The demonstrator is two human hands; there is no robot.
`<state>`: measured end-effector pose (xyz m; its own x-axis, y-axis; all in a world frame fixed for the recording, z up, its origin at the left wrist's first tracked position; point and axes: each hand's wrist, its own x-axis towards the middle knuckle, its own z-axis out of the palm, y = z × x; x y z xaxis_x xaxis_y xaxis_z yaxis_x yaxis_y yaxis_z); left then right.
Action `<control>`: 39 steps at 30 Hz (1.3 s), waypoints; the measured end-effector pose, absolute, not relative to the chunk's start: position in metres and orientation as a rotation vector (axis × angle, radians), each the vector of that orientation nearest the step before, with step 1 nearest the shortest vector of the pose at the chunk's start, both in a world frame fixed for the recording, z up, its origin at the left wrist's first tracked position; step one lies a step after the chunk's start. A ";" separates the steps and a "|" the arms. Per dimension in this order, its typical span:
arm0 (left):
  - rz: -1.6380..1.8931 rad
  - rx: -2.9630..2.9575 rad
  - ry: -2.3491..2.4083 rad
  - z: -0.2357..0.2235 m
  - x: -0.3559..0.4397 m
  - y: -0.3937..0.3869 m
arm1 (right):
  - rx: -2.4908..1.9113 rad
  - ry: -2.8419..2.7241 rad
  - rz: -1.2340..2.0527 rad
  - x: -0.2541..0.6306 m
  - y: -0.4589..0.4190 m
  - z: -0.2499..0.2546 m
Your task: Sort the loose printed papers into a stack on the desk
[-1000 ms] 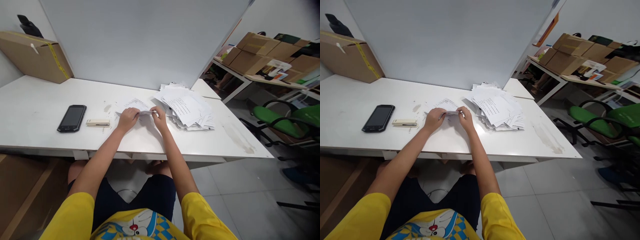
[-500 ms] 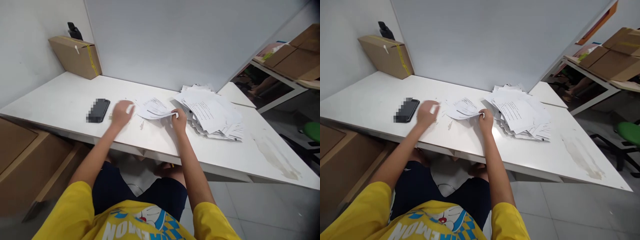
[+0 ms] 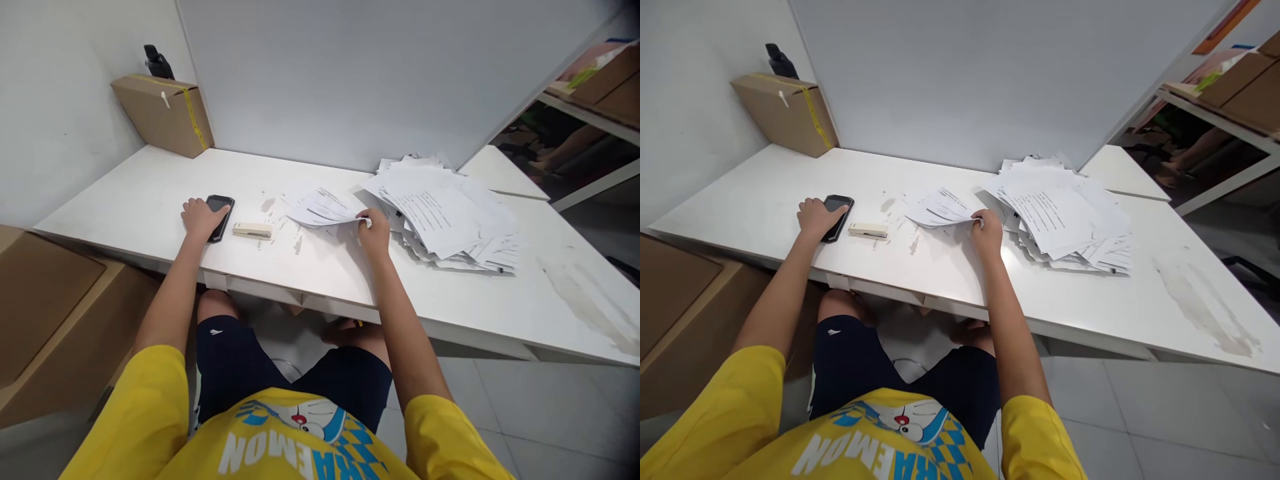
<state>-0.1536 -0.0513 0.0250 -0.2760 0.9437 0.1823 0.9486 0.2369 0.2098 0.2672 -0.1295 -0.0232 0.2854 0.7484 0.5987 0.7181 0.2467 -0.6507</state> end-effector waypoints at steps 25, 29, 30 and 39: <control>-0.879 -2.607 -0.982 -0.015 -0.002 -0.149 | -1.018 -1.146 0.242 0.265 -0.165 0.000; -1.061 -2.447 -1.046 -0.026 -0.001 -0.144 | -0.961 -1.189 0.210 0.264 -0.183 0.000; -1.083 -2.429 -1.051 -0.026 -0.002 -0.144 | -0.965 -1.206 0.202 0.264 -0.186 0.000; -0.833 -2.705 -0.677 -0.017 -0.006 -0.147 | -0.958 -1.173 0.173 0.261 -0.185 -0.002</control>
